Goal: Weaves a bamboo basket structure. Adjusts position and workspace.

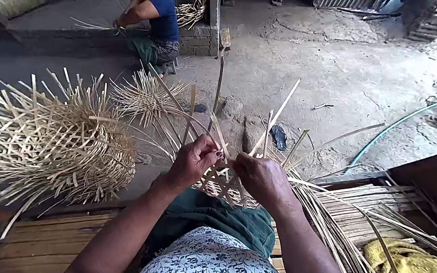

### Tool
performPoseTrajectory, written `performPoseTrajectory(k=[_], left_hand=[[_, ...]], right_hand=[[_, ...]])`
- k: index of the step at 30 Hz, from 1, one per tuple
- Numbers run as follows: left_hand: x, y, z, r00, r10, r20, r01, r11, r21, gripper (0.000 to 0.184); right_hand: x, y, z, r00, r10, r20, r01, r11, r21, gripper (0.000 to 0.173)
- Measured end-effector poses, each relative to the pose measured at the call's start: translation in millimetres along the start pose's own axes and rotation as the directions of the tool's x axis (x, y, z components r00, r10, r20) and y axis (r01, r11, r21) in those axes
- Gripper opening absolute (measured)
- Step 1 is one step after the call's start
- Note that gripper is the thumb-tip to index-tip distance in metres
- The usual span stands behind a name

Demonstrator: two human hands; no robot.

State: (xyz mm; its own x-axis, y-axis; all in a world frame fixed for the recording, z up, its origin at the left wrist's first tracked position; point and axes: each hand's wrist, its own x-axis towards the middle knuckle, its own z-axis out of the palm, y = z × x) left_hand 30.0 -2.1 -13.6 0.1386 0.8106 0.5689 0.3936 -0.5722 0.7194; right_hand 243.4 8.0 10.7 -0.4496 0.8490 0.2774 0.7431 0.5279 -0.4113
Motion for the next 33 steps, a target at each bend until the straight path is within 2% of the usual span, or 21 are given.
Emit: performPoseTrajectory(k=[2, 3, 5, 6, 8, 10, 12, 15, 17, 18, 20, 22, 23, 25, 27, 28, 29, 30, 31, 33], left_hand=[[0, 6, 4, 0.977, 0.214, -0.022, -0.203, 0.953, 0.226, 0.028], [2, 12, 3, 0.952, 0.301, 0.062, -0.304, 0.89, 0.341, 0.032], [10, 15, 0, 0.904, 0.316, 0.289, -0.425, 0.751, 0.506, 0.036], [16, 10, -3, 0.892, 0.261, 0.368, -0.436, 0.71, 0.553, 0.039], [28, 0, -15, 0.895, 0.157, 0.417, -0.4, 0.696, 0.596, 0.04], [36, -1, -25, 0.928, 0.18, 0.326, -0.344, 0.751, 0.563, 0.041], [37, 7, -25, 0.952, 0.222, 0.212, -0.301, 0.809, 0.505, 0.041], [32, 16, -15, 0.973, 0.193, 0.125, -0.228, 0.878, 0.421, 0.042], [26, 11, -11, 0.983, 0.14, 0.116, -0.174, 0.913, 0.369, 0.037], [23, 6, -11, 0.987, 0.109, 0.12, -0.145, 0.927, 0.347, 0.032], [19, 1, -11, 0.99, 0.045, 0.135, -0.083, 0.954, 0.287, 0.024], [20, 1, -12, 0.99, 0.01, 0.144, -0.041, 0.976, 0.215, 0.019], [19, 1, -13, 0.989, 0.001, 0.148, -0.027, 0.985, 0.173, 0.017], [18, -2, -15, 0.987, -0.02, 0.162, 0.005, 0.996, 0.09, 0.015], [19, -11, -17, 0.988, -0.033, 0.151, 0.029, 0.999, 0.023, 0.013], [19, -16, -17, 0.99, -0.042, 0.131, 0.041, 0.999, 0.008, 0.013], [19, -20, -16, 0.994, -0.049, 0.102, 0.049, 0.999, 0.003, 0.013], [18, -24, -16, 0.995, -0.064, 0.072, 0.063, 0.998, 0.017, 0.012], [18, -27, -15, 0.997, -0.069, 0.039, 0.067, 0.996, 0.058, 0.011], [17, -32, -11, 1.0, 0.001, -0.013, 0.002, 0.967, 0.256, 0.013]], right_hand=[[2, 1, 1, 0.999, -0.042, 0.014, 0.041, 0.998, 0.049, 0.036], [3, 3, 5, 0.997, -0.075, -0.014, 0.076, 0.992, 0.102, 0.029], [0, 6, 15, 0.985, -0.112, -0.131, 0.133, 0.977, 0.169, 0.013], [-2, 8, 19, 0.979, -0.098, -0.178, 0.13, 0.976, 0.177, 0.014], [-6, 12, 23, 0.965, -0.025, -0.263, 0.081, 0.976, 0.204, 0.017], [-10, 13, 22, 0.949, 0.052, -0.312, 0.024, 0.972, 0.233, 0.013], [-10, 14, 22, 0.927, 0.109, -0.36, -0.002, 0.958, 0.286, 0.018], [-5, 14, 20, 0.9, 0.163, -0.405, -0.01, 0.935, 0.354, 0.019], [-3, 13, 16, 0.922, 0.165, -0.349, -0.059, 0.954, 0.295, 0.028], [-4, 10, 14, 0.942, 0.151, -0.3, -0.089, 0.974, 0.21, 0.03], [-8, 2, 10, 0.955, 0.106, -0.275, -0.106, 0.994, 0.016, 0.021], [-9, -4, 6, 0.956, 0.095, -0.278, -0.107, 0.994, -0.026, 0.019], [-7, -3, 3, 0.967, 0.113, -0.23, -0.103, 0.993, 0.053, 0.019], [3, 12, 0, 0.986, 0.167, -0.015, -0.147, 0.905, 0.4, 0.014], [16, 33, 6, 0.975, 0.148, 0.167, -0.223, 0.622, 0.751, 0.01], [20, 39, 9, 0.967, 0.132, 0.219, -0.256, 0.477, 0.841, 0.009], [21, 43, 14, 0.967, 0.113, 0.229, -0.255, 0.377, 0.89, 0.008], [20, 46, 20, 0.977, 0.093, 0.192, -0.213, 0.339, 0.916, 0.008], [17, 47, 26, 0.991, 0.069, 0.111, -0.129, 0.363, 0.923, 0.007], [9, 44, 34, 0.994, -0.006, -0.105, 0.091, 0.554, 0.827, 0.008]])
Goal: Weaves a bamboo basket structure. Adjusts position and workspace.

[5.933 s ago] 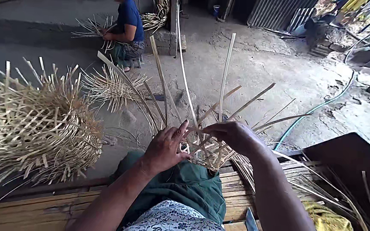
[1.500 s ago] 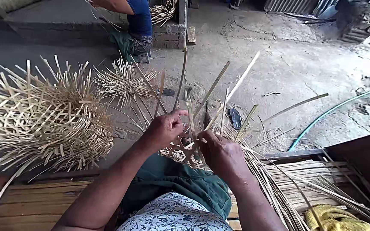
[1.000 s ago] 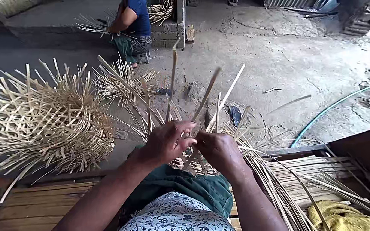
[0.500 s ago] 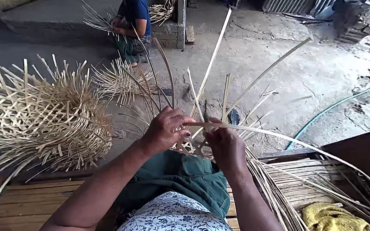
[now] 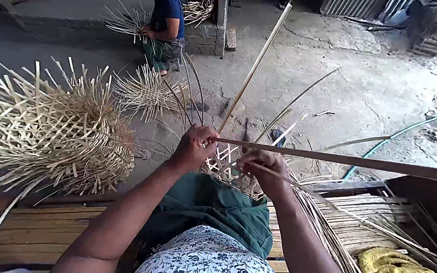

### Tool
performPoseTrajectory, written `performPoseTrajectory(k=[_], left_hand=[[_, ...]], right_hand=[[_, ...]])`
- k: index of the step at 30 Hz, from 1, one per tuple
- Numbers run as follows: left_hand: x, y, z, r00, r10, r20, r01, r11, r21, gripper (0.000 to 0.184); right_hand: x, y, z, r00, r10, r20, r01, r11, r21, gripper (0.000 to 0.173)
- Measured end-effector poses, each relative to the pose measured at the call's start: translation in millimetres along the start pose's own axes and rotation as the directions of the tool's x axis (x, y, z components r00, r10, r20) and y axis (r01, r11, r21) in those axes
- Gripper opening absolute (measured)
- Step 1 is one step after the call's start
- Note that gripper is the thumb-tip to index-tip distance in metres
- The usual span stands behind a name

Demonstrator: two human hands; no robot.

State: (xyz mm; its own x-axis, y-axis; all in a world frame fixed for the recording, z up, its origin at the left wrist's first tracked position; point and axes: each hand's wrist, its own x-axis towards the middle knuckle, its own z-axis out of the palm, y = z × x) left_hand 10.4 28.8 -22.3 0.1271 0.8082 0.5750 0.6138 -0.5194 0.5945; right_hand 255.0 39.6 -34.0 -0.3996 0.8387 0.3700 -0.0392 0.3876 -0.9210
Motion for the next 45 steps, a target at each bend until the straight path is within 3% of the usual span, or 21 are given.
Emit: performPoseTrajectory(k=[2, 4, 6, 7, 10, 12, 14, 16, 22, 35, 36, 38, 40, 42, 45], left_hand=[[-3, 2, 7, 0.996, 0.093, -0.008, -0.088, 0.965, 0.247, 0.021], [-6, 9, 12, 0.989, 0.148, 0.021, -0.145, 0.911, 0.387, 0.021], [-7, 20, 11, 0.989, 0.142, 0.045, -0.148, 0.91, 0.386, 0.022], [-6, 25, 9, 0.994, 0.104, 0.044, -0.113, 0.938, 0.329, 0.022], [2, 35, -8, 0.977, -0.164, 0.137, 0.17, 0.985, -0.036, 0.033], [9, 34, -20, 0.926, -0.261, 0.273, 0.34, 0.89, -0.303, 0.04], [10, 29, -23, 0.905, -0.236, 0.355, 0.39, 0.795, -0.464, 0.022], [8, 20, -17, 0.93, -0.15, 0.336, 0.332, 0.738, -0.588, 0.013], [-1, 8, -9, 0.967, -0.131, 0.218, 0.246, 0.695, -0.676, 0.018], [-4, 1, -8, 0.968, -0.103, 0.229, 0.241, 0.643, -0.727, 0.017], [-5, 6, -8, 0.975, -0.121, 0.185, 0.217, 0.679, -0.701, 0.016], [-6, 25, -7, 0.997, -0.079, 0.015, 0.077, 0.877, -0.475, 0.019], [-3, 42, -6, 0.981, 0.195, -0.001, -0.194, 0.975, -0.107, 0.033], [3, 48, -1, 0.911, 0.36, 0.199, -0.396, 0.9, 0.184, 0.046], [16, 32, 3, 0.88, 0.325, 0.346, -0.446, 0.817, 0.365, 0.043]], right_hand=[[-10, -13, 11, 0.984, -0.178, 0.003, 0.163, 0.894, -0.418, 0.018], [-17, -31, 27, 0.966, -0.258, 0.001, 0.169, 0.633, -0.756, 0.031], [-18, -40, 31, 0.977, -0.211, -0.006, 0.094, 0.46, -0.883, 0.037], [-17, -42, 28, 0.985, -0.17, -0.006, 0.068, 0.428, -0.901, 0.035], [-10, -44, 8, 0.995, -0.081, 0.06, 0.093, 0.509, -0.856, 0.023], [-3, -45, -2, 0.993, -0.024, 0.114, 0.106, 0.596, -0.796, 0.026], [2, -47, -7, 0.984, 0.091, 0.156, 0.064, 0.635, -0.77, 0.033], [7, -51, -7, 0.969, 0.184, 0.167, 0.013, 0.635, -0.773, 0.038], [10, -50, -7, 0.964, 0.22, 0.152, -0.03, 0.655, -0.755, 0.037], [9, -47, -7, 0.958, 0.281, 0.063, -0.14, 0.647, -0.749, 0.038], [9, -48, -6, 0.957, 0.286, 0.052, -0.151, 0.641, -0.752, 0.04], [10, -50, -3, 0.955, 0.297, 0.022, -0.179, 0.633, -0.753, 0.044], [10, -49, -1, 0.965, 0.263, 0.003, -0.175, 0.649, -0.74, 0.044], [6, -42, 2, 0.995, 0.1, -0.008, -0.076, 0.693, -0.717, 0.032], [1, -34, 6, 0.993, -0.102, -0.059, 0.029, 0.697, -0.717, 0.013]])
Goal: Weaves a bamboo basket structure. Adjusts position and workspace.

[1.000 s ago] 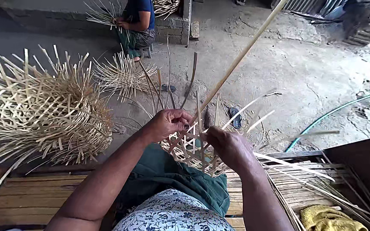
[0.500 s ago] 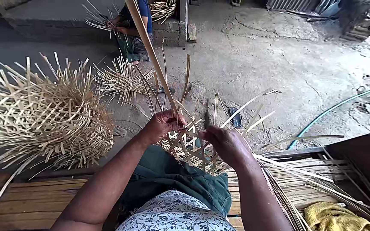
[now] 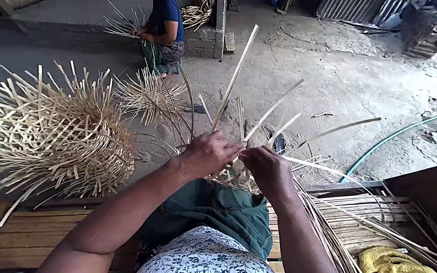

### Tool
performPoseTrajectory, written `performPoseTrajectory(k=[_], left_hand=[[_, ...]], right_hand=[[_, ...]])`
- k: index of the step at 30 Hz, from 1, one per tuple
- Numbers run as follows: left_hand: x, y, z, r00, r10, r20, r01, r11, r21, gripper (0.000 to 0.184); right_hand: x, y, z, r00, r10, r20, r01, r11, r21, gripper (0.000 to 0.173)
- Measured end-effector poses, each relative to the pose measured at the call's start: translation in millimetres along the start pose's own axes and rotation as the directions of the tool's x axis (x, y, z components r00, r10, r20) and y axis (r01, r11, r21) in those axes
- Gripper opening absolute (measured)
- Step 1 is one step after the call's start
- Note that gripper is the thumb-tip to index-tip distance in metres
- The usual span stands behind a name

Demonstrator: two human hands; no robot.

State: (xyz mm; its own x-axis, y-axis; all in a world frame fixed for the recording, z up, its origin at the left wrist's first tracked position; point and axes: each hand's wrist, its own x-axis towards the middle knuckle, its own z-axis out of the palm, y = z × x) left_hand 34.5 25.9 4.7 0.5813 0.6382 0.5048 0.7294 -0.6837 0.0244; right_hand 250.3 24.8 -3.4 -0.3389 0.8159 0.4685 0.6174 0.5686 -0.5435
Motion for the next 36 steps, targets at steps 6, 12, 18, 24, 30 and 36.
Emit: performPoseTrajectory(k=[6, 12, 18, 24, 30, 36], left_hand=[[6, 8, -20, 0.965, -0.164, -0.204, 0.135, 0.98, -0.145, 0.037], [-13, 14, -6, 0.909, -0.389, -0.148, 0.287, 0.843, -0.455, 0.026], [-21, -2, 16, 0.889, -0.404, -0.215, 0.31, 0.877, -0.366, 0.022], [-19, 12, 16, 0.908, -0.359, -0.218, 0.314, 0.925, -0.214, 0.015], [-16, 6, -8, 0.801, -0.567, 0.191, 0.534, 0.533, -0.656, 0.044], [-19, 19, -3, 0.809, -0.577, 0.115, 0.448, 0.479, -0.755, 0.008]], right_hand=[[-6, -12, 3, 0.978, -0.046, -0.205, 0.01, 0.985, -0.174, 0.026], [4, -5, -7, 0.968, 0.201, 0.153, -0.244, 0.897, 0.368, 0.011], [-5, 16, 5, 0.985, 0.016, 0.173, -0.134, 0.701, 0.7, 0.012], [-18, -21, 5, 0.993, -0.114, -0.015, 0.108, 0.966, -0.236, 0.033], [-12, -19, -14, 0.991, -0.081, 0.11, 0.099, 0.98, -0.174, 0.025], [-7, -26, -12, 0.991, 0.086, 0.098, -0.057, 0.962, -0.268, 0.035]])
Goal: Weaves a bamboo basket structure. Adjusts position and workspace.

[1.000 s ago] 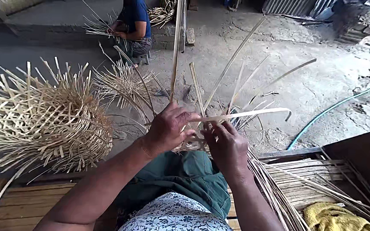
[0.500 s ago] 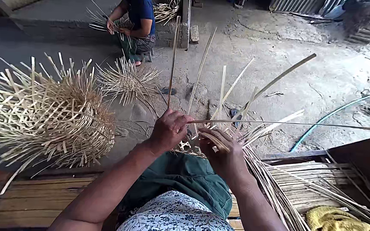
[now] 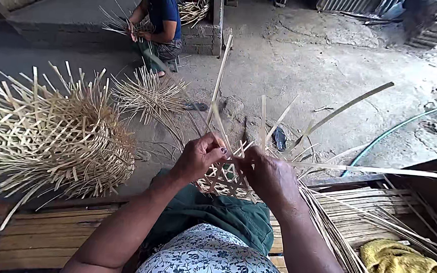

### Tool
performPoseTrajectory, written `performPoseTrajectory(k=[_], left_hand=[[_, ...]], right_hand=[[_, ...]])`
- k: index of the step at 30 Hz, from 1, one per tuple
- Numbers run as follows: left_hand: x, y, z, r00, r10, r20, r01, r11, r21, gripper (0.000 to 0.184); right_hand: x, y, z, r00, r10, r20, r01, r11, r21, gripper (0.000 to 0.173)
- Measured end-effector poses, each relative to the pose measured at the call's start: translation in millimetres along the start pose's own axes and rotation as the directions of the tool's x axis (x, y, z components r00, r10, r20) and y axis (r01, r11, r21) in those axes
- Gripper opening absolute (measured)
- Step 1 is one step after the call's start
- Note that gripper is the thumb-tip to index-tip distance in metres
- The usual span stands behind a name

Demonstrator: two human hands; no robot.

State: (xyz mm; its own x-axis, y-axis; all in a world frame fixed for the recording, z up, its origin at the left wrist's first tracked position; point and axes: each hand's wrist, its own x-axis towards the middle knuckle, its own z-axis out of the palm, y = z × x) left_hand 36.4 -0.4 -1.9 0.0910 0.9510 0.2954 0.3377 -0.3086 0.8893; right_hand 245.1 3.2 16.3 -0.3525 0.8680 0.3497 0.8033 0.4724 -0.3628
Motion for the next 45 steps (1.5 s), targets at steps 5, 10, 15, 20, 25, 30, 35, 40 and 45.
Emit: performPoseTrajectory(k=[5, 10, 15, 20, 25, 30, 35, 40, 45], left_hand=[[-3, -5, 9, 0.911, 0.396, -0.11, -0.36, 0.898, 0.252, 0.043], [9, 0, 17, 0.871, 0.441, 0.215, -0.455, 0.562, 0.691, 0.044], [11, 1, 13, 0.907, 0.412, 0.089, -0.37, 0.678, 0.636, 0.05], [5, -4, 18, 0.909, 0.416, 0.003, -0.34, 0.738, 0.583, 0.035], [2, -7, 8, 0.934, 0.358, -0.011, -0.323, 0.855, 0.405, 0.022], [5, -27, 4, 0.908, 0.414, -0.055, -0.335, 0.801, 0.496, 0.017], [2, -29, 6, 0.874, 0.485, 0.013, -0.349, 0.61, 0.711, 0.023], [1, -4, -3, 0.997, 0.069, 0.019, -0.072, 0.943, 0.324, 0.036], [5, -5, -11, 0.991, -0.071, 0.117, 0.075, 0.997, -0.032, 0.01]], right_hand=[[6, 10, -1, 0.997, -0.004, 0.074, -0.005, 0.992, 0.125, 0.033], [-1, 20, 17, 0.993, 0.028, -0.117, 0.013, 0.943, 0.333, 0.014], [-2, 29, 33, 0.974, 0.196, -0.114, -0.137, 0.908, 0.395, 0.026], [-4, 15, 25, 0.981, 0.148, -0.121, -0.124, 0.974, 0.188, 0.031], [3, 26, 26, 0.99, 0.126, 0.067, -0.141, 0.787, 0.601, 0.012], [3, 44, 44, 0.988, -0.037, 0.149, -0.123, 0.383, 0.916, 0.008], [-21, 4, 36, 0.966, -0.151, -0.212, 0.191, 0.965, 0.182, 0.034], [-14, 13, 18, 0.983, -0.16, -0.09, 0.163, 0.986, 0.028, 0.022], [-4, 11, 11, 0.991, -0.135, 0.022, 0.133, 0.989, 0.065, 0.033]])
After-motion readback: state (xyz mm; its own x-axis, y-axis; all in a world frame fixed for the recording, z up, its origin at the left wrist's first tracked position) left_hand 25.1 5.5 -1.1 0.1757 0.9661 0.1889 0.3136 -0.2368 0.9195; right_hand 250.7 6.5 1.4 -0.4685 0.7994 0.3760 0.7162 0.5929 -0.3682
